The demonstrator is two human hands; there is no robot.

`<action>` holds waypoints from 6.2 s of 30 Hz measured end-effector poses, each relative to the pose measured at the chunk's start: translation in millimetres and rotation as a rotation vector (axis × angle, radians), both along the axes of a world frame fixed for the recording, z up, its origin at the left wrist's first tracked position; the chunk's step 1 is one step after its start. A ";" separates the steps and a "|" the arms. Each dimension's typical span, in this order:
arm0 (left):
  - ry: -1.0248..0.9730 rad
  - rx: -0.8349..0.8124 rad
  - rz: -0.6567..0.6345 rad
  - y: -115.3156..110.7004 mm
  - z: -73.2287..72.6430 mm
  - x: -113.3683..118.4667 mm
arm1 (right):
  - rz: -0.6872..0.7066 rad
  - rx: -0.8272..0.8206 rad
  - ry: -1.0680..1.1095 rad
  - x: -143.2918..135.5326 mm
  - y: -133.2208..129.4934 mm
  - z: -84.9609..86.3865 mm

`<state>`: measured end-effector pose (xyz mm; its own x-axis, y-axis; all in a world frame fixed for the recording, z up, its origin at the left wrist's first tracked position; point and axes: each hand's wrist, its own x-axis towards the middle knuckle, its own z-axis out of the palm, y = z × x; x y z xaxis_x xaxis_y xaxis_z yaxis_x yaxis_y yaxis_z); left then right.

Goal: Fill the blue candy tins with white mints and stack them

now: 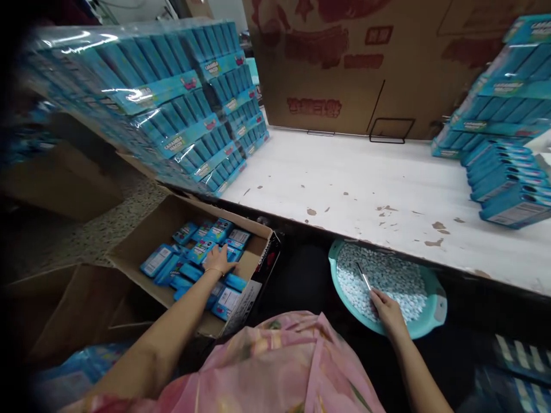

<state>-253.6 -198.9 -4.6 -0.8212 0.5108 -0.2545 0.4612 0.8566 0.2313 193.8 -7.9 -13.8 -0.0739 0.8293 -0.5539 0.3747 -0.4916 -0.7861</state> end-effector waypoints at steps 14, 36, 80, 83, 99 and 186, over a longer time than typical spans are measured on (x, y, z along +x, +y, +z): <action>-1.300 0.938 0.007 25.1 131.9 65.9 | -0.016 0.050 0.088 8.3 6.3 13.5; -1.243 0.210 -0.726 119.3 76.6 157.7 | 0.782 0.544 -0.893 74.2 25.5 47.1; -1.373 0.338 -0.706 176.5 46.7 251.2 | 0.472 0.500 -0.289 67.9 50.3 75.2; -1.135 0.471 -0.804 198.9 39.5 253.5 | 0.508 0.550 -0.282 70.5 53.6 95.9; -0.598 0.545 -1.166 212.1 18.2 274.0 | 1.034 0.620 -1.010 4.9 59.8 170.1; -0.612 0.743 -0.900 197.8 4.3 246.6 | 0.689 0.525 -0.481 39.7 45.4 112.6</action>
